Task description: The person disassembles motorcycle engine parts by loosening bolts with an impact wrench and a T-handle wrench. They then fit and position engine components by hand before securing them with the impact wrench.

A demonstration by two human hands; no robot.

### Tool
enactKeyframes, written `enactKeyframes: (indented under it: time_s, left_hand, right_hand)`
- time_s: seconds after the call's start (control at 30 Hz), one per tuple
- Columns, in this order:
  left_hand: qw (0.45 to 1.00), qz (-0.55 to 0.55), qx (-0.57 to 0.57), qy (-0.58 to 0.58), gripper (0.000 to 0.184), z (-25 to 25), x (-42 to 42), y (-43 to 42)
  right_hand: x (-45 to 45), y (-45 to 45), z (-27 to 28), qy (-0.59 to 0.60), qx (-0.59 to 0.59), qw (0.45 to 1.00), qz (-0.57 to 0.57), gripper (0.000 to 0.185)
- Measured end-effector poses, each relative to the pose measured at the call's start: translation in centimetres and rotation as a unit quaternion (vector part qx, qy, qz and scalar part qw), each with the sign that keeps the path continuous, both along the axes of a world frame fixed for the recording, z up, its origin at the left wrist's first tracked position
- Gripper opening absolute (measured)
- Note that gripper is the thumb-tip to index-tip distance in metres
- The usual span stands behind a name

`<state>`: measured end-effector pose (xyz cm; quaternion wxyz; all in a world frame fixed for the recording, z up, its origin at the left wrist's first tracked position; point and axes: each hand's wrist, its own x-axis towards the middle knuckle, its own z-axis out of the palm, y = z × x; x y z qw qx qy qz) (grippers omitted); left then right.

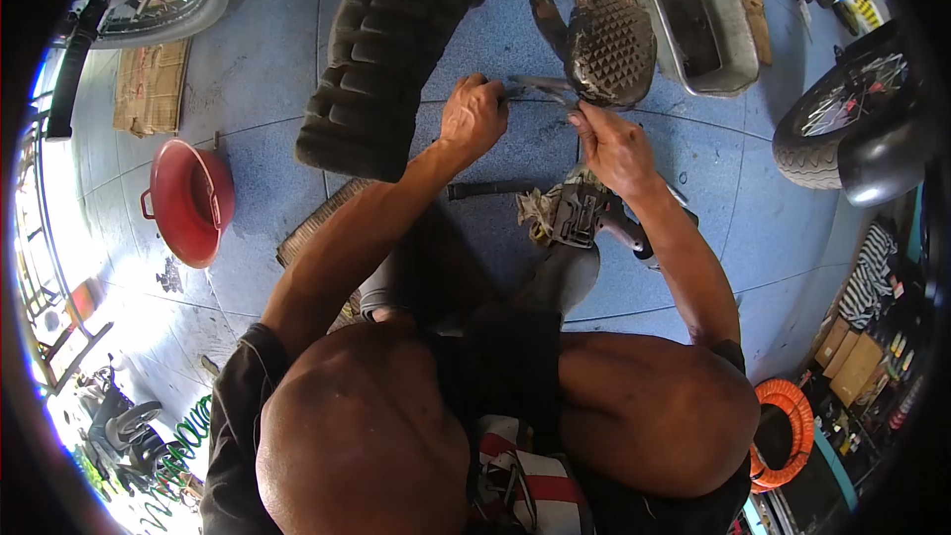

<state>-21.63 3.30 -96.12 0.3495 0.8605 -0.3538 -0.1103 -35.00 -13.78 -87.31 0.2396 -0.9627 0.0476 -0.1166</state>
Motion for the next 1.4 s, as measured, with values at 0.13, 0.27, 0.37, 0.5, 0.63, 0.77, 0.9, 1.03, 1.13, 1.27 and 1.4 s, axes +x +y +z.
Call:
enactKeyframes:
  time_s: [0.13, 0.27, 0.37, 0.5, 0.63, 0.77, 0.9, 1.03, 1.13, 1.27, 1.4]
  left_hand:
    - [0.999, -0.015, 0.027, 0.025, 0.012, 0.3, 0.2, 0.0]
    - [0.999, -0.021, 0.022, -0.036, 0.011, 0.3, 0.1, -0.1]
    - [0.998, -0.029, 0.014, -0.061, 0.012, 0.0, -0.1, 0.1]
    - [0.997, -0.046, 0.012, -0.068, 0.013, 0.2, 0.2, 0.0]
    - [0.997, -0.045, 0.004, -0.069, 0.014, -0.3, 0.0, 0.2]
    - [0.997, -0.046, 0.01, -0.065, 0.013, -0.1, 0.3, -0.2]
    - [0.997, -0.052, 0.03, -0.044, 0.013, 0.3, 0.1, 0.1]
    - [0.996, -0.057, 0.016, -0.07, 0.012, 0.2, 0.3, 0.0]
    - [0.995, -0.068, 0.041, -0.064, 0.012, 0.2, -0.1, 0.4]
    - [0.996, -0.061, 0.025, -0.057, 0.012, 0.7, 0.1, 0.1]
    - [0.995, -0.052, 0.058, -0.055, 0.009, 1.1, 0.0, 0.3]
  right_hand:
    - [-0.4, 0.2, -0.2, 0.087, 0.001, 0.996, 0.002, 0.015]
    - [-0.2, 0.2, -0.2, 0.049, -0.022, 0.999, 0.0, 0.018]
    - [-0.4, 0.3, -0.1, -0.044, 0.036, 0.998, -0.008, 0.017]
    - [-0.2, -0.3, -0.1, 0.027, -0.011, 1.0, 0.003, 0.017]
    - [-0.6, 0.6, 0.5, 0.041, 0.03, 0.999, -0.012, 0.013]
    - [-0.3, 0.3, 0.2, 0.077, -0.034, 0.996, -0.013, 0.018]
    - [-0.7, 0.5, -0.3, 0.02, 0.005, 1.0, -0.013, 0.017]
    - [-0.7, 0.1, -0.4, 0.042, -0.038, 0.998, -0.014, 0.018]
    - [-0.5, 0.3, 0.0, -0.045, 0.042, 0.998, -0.009, 0.018]
    - [-0.6, 0.2, -0.6, 0.069, -0.051, 0.996, -0.003, 0.015]
    - [-0.5, 0.6, 0.0, 0.013, 0.005, 1.0, 0.001, 0.015]
